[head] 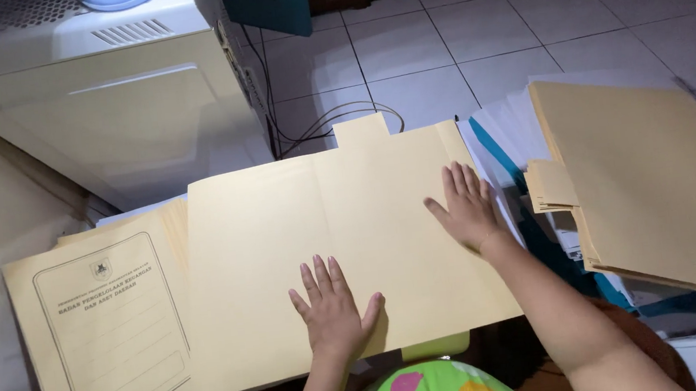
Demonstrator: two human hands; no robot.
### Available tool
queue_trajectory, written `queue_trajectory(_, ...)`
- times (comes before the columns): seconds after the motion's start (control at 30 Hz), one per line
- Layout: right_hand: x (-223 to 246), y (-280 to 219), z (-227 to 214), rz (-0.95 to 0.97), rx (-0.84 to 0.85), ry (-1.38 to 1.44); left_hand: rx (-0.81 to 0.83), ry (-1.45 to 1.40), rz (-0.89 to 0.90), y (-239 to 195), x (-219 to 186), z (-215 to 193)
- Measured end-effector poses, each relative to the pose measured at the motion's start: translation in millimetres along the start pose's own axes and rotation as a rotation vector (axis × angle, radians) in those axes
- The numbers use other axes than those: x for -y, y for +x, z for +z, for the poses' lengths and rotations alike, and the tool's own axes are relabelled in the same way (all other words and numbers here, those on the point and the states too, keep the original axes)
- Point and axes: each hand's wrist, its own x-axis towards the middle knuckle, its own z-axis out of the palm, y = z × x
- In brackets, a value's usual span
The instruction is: Folding pre-cut yellow cardstock into file folders by hand.
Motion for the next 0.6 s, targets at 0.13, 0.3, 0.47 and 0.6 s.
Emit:
queue_trajectory(0.13, -4.5, 87.5, -3.7, -0.027, -0.043, -0.024, -0.058, -0.02, -0.002, -4.6, -5.4, -13.9)
queue_trajectory(0.3, -2.1, 79.8, -6.3, 0.034, 0.059, -0.036, 0.053, -0.156, -0.07, -14.9, -12.6, -38.7)
queue_trajectory(0.47, 21.9, -52.2, -37.4, 0.038, 0.091, -0.009, 0.021, -0.16, -0.081, -17.6, -15.4, -41.0)
queue_trajectory(0.6, 12.1, -153.5, -23.2, 0.044, 0.077, -0.006, 0.006, -0.157, -0.089, -20.4, -17.1, -40.3)
